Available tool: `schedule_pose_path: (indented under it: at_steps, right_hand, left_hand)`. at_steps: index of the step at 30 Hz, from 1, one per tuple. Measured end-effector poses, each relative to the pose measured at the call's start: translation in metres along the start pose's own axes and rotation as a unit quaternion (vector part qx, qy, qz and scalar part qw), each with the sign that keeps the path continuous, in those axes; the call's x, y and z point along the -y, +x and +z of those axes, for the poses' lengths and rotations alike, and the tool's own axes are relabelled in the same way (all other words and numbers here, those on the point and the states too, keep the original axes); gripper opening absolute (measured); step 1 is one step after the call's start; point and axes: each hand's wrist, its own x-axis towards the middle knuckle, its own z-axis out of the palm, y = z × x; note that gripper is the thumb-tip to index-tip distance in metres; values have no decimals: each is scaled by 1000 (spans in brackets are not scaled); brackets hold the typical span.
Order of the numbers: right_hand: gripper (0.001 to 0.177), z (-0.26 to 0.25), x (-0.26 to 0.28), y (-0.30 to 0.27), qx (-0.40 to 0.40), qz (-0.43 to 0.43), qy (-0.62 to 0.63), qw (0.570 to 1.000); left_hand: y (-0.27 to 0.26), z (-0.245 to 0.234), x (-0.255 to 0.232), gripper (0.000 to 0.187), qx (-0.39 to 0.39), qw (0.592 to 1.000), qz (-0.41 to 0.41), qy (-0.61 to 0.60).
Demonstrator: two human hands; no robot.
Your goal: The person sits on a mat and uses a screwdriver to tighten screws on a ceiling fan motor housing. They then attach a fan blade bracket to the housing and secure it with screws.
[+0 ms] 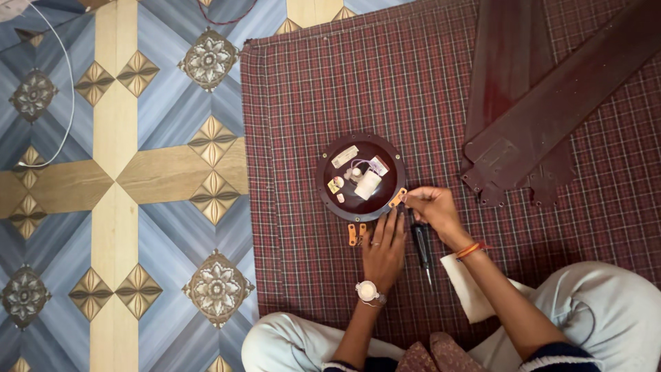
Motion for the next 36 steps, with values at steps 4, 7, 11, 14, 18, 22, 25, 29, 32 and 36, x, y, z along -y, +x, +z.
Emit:
schedule_pose_path:
  at_steps: [4,7,11,14,18,22,25,29,32,36]
  right_hand:
    - [10,3,3,-1,-7,2,-7,1000]
    - [9,4,4,-1,-5,1,-4,1000]
    - [7,5,5,-4,-5,5,-6,1000]
    - [8,6,7,-6,-5,-2,-13,1000]
    - [9,8,8,-6,-7,-4,-22,1000]
    - [10,8,8,-6,-8,-1,-28,1000]
    - [11,8,9,-6,-3,-1,-20,1000]
    - [10,9,11,-8,-3,-5,-20,1000]
    - [10,10,13,-8,-2,1,-15,1000]
    - [9,10,15,-9,3,-11,-17,1000]
  left_hand:
    - [0,-1,-4,49,6,1000,-11,26]
    - [1,-2,-4,50,6,998,-11,58]
    - [0,-2,-6,50,8,997,-21,72]
    - [0,-2,-5,49,10,997,-25,68]
    - [0,-1,-4,48,6,998,-26,59]
    - [-1,-2,-4,49,25,997,-21,73]
    - [-1,-3,-4,53,35,997,-24,66]
    - [-2,-2,-4,53,36,997,-27,59]
    - [-2,0,-4,53,33,997,-25,65]
    - [-3,2,-3,52,26,997,-22,67]
